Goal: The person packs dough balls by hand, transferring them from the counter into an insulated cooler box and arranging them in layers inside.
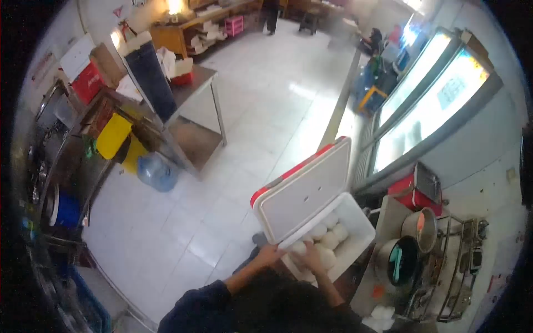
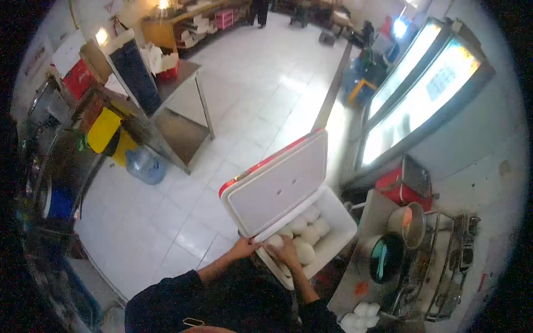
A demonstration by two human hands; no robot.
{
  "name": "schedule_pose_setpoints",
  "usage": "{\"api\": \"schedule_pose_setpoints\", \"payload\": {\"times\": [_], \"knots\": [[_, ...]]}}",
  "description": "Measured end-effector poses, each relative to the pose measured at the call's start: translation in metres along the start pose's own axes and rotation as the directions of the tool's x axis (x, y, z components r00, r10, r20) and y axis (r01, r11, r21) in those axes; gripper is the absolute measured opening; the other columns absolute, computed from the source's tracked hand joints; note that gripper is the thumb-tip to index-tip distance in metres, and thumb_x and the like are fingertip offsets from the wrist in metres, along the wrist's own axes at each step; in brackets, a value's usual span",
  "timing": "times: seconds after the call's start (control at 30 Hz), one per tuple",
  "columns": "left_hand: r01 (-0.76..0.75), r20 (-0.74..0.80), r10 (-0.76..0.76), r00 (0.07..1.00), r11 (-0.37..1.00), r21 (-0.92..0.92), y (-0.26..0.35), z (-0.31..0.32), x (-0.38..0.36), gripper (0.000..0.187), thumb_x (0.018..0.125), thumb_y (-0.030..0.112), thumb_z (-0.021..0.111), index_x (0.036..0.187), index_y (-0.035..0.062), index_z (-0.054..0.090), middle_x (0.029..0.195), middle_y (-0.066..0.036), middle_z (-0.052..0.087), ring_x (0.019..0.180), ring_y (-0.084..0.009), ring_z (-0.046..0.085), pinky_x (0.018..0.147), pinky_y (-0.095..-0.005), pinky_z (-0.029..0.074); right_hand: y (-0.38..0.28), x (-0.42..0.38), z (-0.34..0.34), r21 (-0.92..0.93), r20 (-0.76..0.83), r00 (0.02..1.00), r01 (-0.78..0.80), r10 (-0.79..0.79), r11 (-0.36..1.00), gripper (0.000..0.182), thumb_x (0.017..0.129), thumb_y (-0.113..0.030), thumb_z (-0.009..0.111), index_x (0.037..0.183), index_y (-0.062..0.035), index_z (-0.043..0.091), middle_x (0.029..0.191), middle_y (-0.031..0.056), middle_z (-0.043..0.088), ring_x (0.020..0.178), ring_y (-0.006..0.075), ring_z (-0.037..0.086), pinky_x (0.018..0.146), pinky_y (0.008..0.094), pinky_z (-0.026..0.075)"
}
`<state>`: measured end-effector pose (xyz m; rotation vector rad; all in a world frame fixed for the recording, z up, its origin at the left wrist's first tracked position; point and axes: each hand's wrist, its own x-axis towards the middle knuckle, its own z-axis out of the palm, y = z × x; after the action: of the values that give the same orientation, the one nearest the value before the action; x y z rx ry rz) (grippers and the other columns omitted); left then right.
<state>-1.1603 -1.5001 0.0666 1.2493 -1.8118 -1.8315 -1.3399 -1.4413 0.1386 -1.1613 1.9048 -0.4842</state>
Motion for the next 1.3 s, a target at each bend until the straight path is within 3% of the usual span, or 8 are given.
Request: {"api": "schedule_pose_setpoints", "payload": {"times": [0.13,0.3,0.5,0.6,0.9,1.0,1.1,1.3], "knots": [[-0.255,-0.124,0.26,0.958,0.965,0.056,0.003,0.007,0.003,0.051,0.082,0.039,0.061,0.122,0.0075,0.054,0.104,-0.021,0.063,0.098,-0.031,0.061,0.083,-0.0391,0.047,-0.001,0.012,-0.001,-0.212,0.075,0.997,0.039,-0.023,0.977,0.08,0.072,-0.055,0.067,0.125,0.0003,0.045,0.122,0.0306,0.047,0.114,0.0449,0.044,0.094,0.0471,0.04],[-0.207,-0.045,0.216,0.975,0.967,0.146,0.008,0.0,0.004,0.051,0.083,0.039,0.056,0.124,0.0077,0.052,0.112,-0.022,0.059,0.105,-0.0397,0.055,0.09,-0.0434,0.044,0.023,0.026,0.011,-0.16,0.139,0.989,-0.029,0.052,0.987,0.086,0.072,-0.06,0.063,0.13,-0.0007,0.042,0.126,0.0315,0.045,0.118,0.0445,0.043,0.097,0.0466,0.037],[-0.11,0.086,0.112,0.99,0.993,-0.03,-0.011,-0.001,0.016,0.056,0.085,0.03,0.062,0.131,0.0034,0.044,0.124,-0.018,0.054,0.117,-0.0295,0.049,0.099,-0.0389,0.038,0.058,0.043,0.021,-0.114,0.164,0.986,-0.009,0.027,0.993,0.085,0.073,-0.06,0.062,0.131,-0.0016,0.04,0.124,0.031,0.046,0.109,0.047,0.05,0.095,0.0473,0.039],[0.004,0.122,-0.025,0.992,0.985,0.175,-0.03,0.002,0.029,0.056,0.084,0.03,0.062,0.129,0.0026,0.045,0.125,-0.017,0.053,0.118,-0.0284,0.049,0.099,-0.0377,0.037,0.018,0.024,0.011,-0.216,0.037,0.999,-0.021,0.03,0.976,0.086,0.071,-0.06,0.062,0.131,-0.003,0.039,0.119,0.0311,0.049,0.109,0.0466,0.05,0.092,0.049,0.041],[-0.336,-0.084,0.343,0.936,0.938,0.085,0.02,-0.006,0.003,0.046,0.083,0.033,0.059,0.118,0.0026,0.055,0.112,-0.022,0.059,0.109,-0.0353,0.054,0.093,-0.0412,0.041,0.071,0.038,0.064,-0.359,-0.065,0.991,0.089,-0.12,0.929,0.062,0.082,-0.045,0.056,0.128,-0.005,0.044,0.12,0.0275,0.048,0.109,0.0444,0.049,0.091,0.05,0.041],[-0.222,-0.094,0.239,0.966,0.961,0.163,0.005,-0.003,0.006,0.049,0.084,0.034,0.059,0.119,0.001,0.054,0.112,-0.023,0.058,0.109,-0.0357,0.053,0.093,-0.0411,0.041,0.047,0.026,0.061,-0.286,-0.216,0.976,-0.027,-0.038,0.958,0.062,0.084,-0.046,0.053,0.131,-0.0063,0.042,0.118,0.0264,0.052,0.108,0.044,0.05,0.09,0.0498,0.041],[-0.144,0.061,0.139,0.988,0.986,0.083,-0.004,-0.01,0.016,0.051,0.083,0.032,0.062,0.121,0.0001,0.052,0.115,-0.022,0.057,0.107,-0.0336,0.055,0.091,-0.039,0.043,-0.031,0.003,0.008,-0.323,0.041,0.976,-0.19,0.215,0.927,0.075,0.082,-0.053,0.053,0.138,-0.0077,0.03,0.13,0.0284,0.042,0.114,0.0442,0.047,0.097,0.0511,0.035],[0.028,0.099,-0.013,0.995,0.989,-0.142,0.018,-0.012,0.003,0.058,0.085,0.032,0.063,0.127,-0.0025,0.045,0.117,-0.018,0.056,0.102,-0.0277,0.058,0.085,-0.036,0.047,0.007,-0.002,0.009,-0.029,-0.195,0.98,0.016,-0.021,0.999,0.077,0.079,-0.051,0.061,0.135,-0.005,0.034,0.131,0.0289,0.04,0.119,0.042,0.041,0.1,0.0511,0.032]]}}
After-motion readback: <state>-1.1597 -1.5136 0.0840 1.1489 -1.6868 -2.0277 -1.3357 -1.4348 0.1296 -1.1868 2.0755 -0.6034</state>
